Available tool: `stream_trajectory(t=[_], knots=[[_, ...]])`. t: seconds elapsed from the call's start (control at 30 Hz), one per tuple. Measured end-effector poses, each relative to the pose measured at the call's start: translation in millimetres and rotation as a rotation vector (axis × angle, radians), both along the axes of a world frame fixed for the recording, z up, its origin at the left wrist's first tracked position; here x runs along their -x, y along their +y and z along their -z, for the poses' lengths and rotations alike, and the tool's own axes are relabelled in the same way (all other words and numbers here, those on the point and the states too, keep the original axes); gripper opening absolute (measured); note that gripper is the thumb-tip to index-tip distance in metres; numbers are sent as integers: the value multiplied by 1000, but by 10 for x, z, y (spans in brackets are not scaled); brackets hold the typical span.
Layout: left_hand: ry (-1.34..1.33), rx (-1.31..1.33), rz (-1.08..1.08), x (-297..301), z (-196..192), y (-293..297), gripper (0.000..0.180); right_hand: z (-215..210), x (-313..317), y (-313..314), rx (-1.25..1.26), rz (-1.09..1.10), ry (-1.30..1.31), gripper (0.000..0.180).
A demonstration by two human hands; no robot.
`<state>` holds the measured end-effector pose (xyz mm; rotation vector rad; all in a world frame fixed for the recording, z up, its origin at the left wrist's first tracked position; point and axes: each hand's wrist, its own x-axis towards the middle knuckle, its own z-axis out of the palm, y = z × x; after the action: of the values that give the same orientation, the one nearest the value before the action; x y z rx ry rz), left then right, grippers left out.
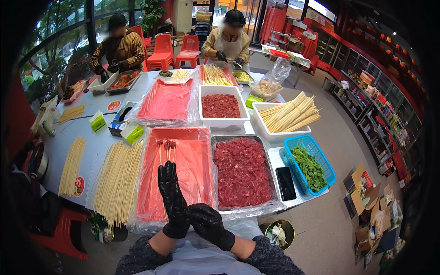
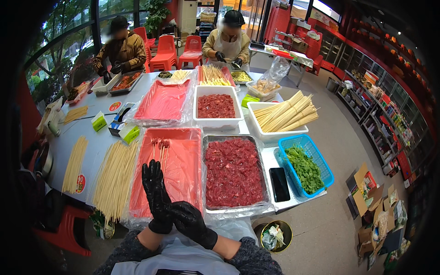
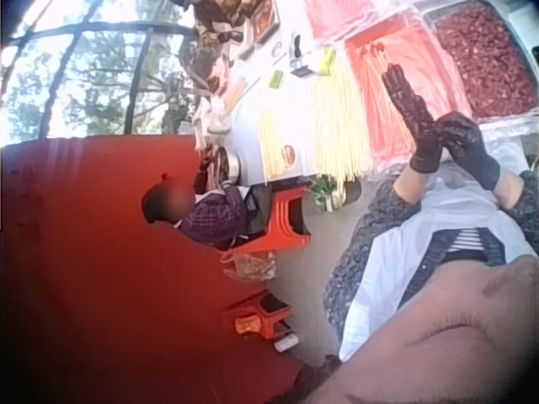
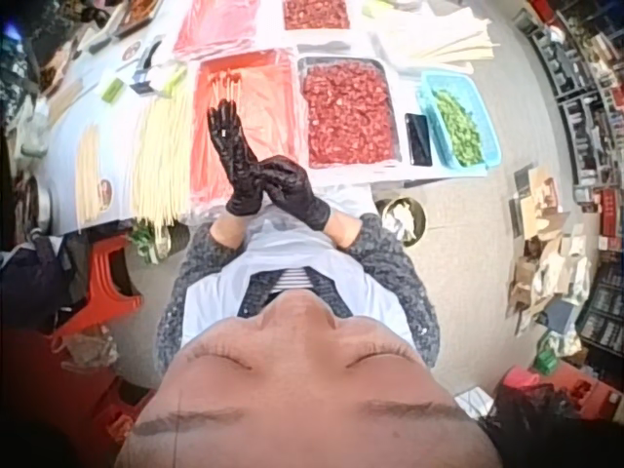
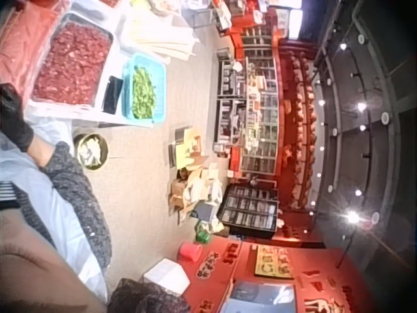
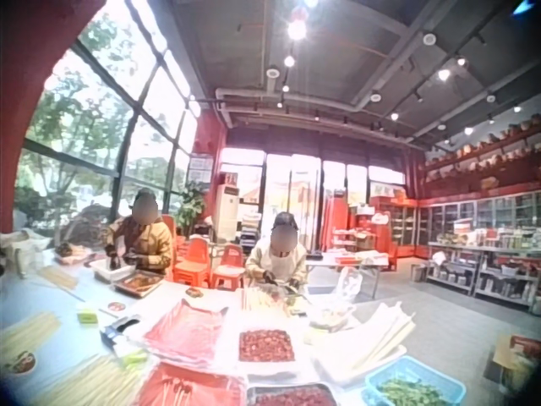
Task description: The person threads small pieces of raw red meat onto wooden skewers one by one. They place the finished skewers into a red tray. Other trays of meat, vegetables, and skewers are visible on the table.
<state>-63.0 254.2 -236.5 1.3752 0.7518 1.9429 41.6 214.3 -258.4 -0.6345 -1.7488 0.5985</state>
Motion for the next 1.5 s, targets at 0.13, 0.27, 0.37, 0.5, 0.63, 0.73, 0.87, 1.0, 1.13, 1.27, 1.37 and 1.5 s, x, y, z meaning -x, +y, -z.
stream_trajectory(t=[0.13, 0.27, 0.37, 0.5, 0.63, 0.73, 0.87, 1.0, 1.13, 1.27, 1.37, 1.5], knots=[[-40, -55, -47, -39, -20, -37, 66, -50, 26, -31, 84, -13, 92, 27], [-52, -126, -126, -1, 73, 0, 68, -121, 10, -12, 6, -51, 44, 22], [-180, -32, -43, -41, 17, -40, 67, -150, -9, -13, 77, -4, -5, 18], [-1, -102, -36, -1, 63, -24, 60, -157, -114, 75, 168, -162, 121, 9], [-90, 91, 2, 49, -57, -114, 71, -167, -185, 56, 302, -493, 53, 21], [-62, 24, -60, 61, -168, -99, 74, -171, -144, 91, 166, -459, -80, 23], [332, 214, 23, 153, 22, -45, 75, -335, -186, 9, 111, -183, -170, 25], [-24, 363, 277, 618, -161, -99, 56, -339, -369, 3, 243, -24, -54, 33], [764, 276, -370, 1654, 55, 37, 43, -276, -710, 80, 394, -26, 18, 88], [1251, 456, -853, 2751, 637, 226, 35, -53, -1052, 141, 506, 74, 311, 94], [1518, 755, -855, 3066, 840, 311, 31, 231, -1401, 237, 502, 271, 497, 78], [1567, 785, -842, 3121, 865, 427, 30, -181, -1176, 214, 495, 429, 429, 61]])
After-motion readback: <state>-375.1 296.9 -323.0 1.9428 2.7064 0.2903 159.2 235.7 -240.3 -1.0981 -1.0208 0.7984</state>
